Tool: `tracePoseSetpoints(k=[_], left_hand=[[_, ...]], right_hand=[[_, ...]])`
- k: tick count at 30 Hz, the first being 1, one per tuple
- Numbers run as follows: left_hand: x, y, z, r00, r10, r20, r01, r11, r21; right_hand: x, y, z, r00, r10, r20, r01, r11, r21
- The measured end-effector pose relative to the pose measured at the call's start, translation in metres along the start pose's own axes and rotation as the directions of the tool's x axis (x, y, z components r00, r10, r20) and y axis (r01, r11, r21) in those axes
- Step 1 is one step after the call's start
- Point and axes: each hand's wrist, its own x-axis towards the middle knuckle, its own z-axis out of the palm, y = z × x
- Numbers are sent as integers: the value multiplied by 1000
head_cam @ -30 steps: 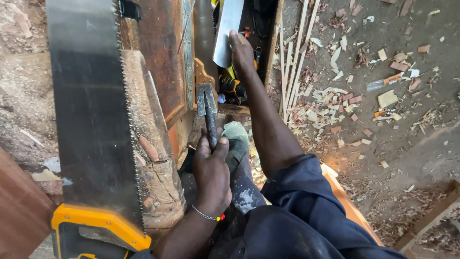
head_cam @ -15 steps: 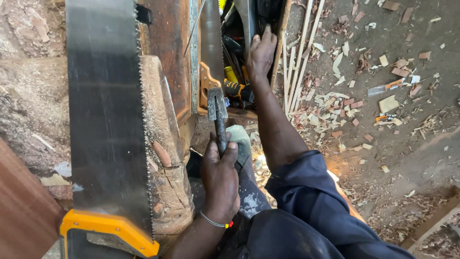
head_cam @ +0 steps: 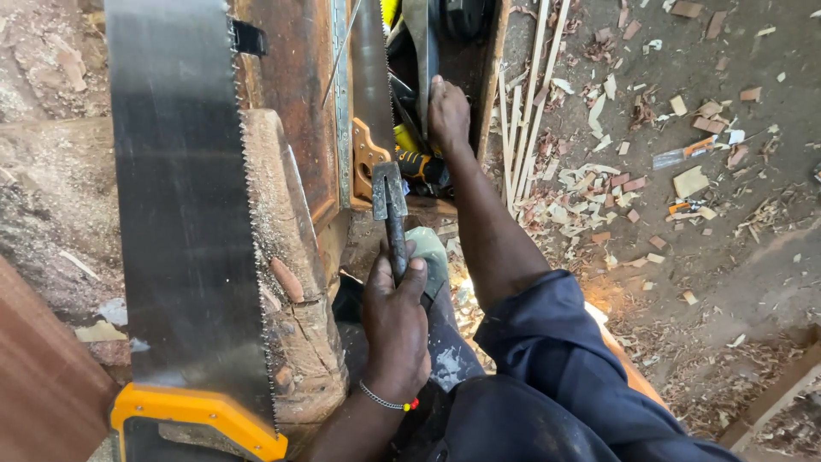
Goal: Hammering nails into a wooden frame to secure the components together.
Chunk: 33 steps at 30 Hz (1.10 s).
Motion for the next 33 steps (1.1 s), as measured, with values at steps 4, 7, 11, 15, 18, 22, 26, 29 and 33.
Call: tracePoseSetpoints(k=[4,7,11,15,18,22,26,29,33], left_hand=[[-1,1,-1,999,-39,30,39,999,10],[-4,6,0,999,-47,23,46,998,38],[2,-3,-1,999,12,40,-11,1000,-28],[1,1,0,999,-40,13,41,997,-67],[-6,8,-1,996,-84,39,87,994,-68],[-8,19,1,991,-132,13,133,991,-27],[-12,22,0,987,-163,2,163,986,-34],[-8,15,1,986,-165,-8,165,986,-16],[-7,15,3,982,-190,23,191,977,-95]], right_hand=[[-9,-12,-5,995,-34,-92,38,998,41],[5,-19,-2,960,-120,-252,144,986,79],[78,-5,9,784,-464,-412,492,869,-43],[54,-58,-26,849,-411,-332,428,903,-23],[43,-55,-25,885,-373,-277,383,924,-22],[8,-48,-24,928,-127,-351,310,784,538],[-28,-15,-6,962,137,-236,167,388,907],[-24,19,2,987,150,-54,48,42,998],[-34,11,-9,986,166,32,-45,80,996]])
